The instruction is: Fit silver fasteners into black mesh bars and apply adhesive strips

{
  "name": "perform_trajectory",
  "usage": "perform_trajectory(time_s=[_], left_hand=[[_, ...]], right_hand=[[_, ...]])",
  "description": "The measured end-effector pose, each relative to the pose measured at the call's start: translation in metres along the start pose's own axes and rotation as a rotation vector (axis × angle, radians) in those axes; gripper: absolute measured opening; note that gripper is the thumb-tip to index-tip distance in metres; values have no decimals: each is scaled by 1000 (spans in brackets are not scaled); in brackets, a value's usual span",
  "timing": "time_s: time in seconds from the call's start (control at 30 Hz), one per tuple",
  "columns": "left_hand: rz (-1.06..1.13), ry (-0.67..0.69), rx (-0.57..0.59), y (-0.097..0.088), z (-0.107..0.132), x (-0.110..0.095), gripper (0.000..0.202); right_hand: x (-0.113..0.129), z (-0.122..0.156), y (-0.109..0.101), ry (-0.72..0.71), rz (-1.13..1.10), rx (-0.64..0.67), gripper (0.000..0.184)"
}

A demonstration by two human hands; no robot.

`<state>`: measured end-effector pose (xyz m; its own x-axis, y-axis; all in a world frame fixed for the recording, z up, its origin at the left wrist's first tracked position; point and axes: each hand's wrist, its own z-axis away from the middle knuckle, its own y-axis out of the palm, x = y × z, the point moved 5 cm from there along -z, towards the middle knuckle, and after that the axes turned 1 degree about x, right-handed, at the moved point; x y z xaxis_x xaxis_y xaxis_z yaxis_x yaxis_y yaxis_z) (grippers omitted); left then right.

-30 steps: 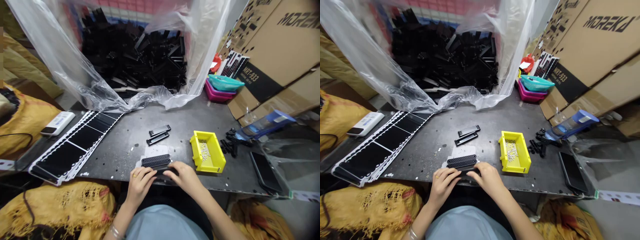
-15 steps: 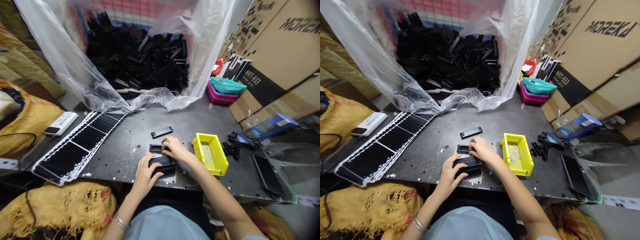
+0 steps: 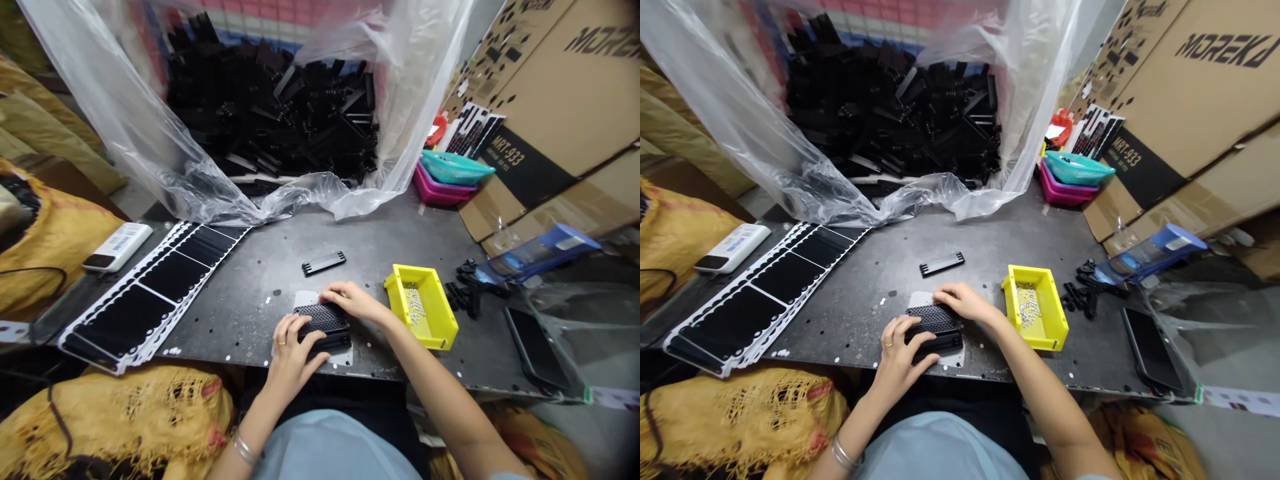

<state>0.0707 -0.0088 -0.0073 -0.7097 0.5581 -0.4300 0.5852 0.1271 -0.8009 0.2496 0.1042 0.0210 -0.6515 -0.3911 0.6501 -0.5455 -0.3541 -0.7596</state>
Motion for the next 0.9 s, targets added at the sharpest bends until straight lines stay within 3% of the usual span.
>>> perform_trajectory(time_s=[0.2, 0.3, 0.4, 0.53, 0.7, 0.8, 0.9], left_hand=[[-100, 36, -137, -13, 22, -3, 35], [-131, 37, -168, -13, 37, -1, 38], [-78, 43, -155, -11, 47, 0, 42], [70, 118, -99, -14, 52, -4, 48], [132, 92, -123, -15, 49, -5, 44], [112, 62, -144, -9, 41, -2, 42], [110, 14, -156, -8, 31, 1, 35]], right_hand=[[-22, -46, -19, 174, 210, -250, 35], [-23, -41, -19, 180, 241, -266, 34], [-17, -7, -20, 168, 204, -293, 29], [-3, 67, -20, 154, 81, -357, 26], [14, 153, 2, 102, -85, -351, 24], [21, 172, 24, 61, -146, -314, 24], [23, 165, 47, 44, -117, -297, 23]])
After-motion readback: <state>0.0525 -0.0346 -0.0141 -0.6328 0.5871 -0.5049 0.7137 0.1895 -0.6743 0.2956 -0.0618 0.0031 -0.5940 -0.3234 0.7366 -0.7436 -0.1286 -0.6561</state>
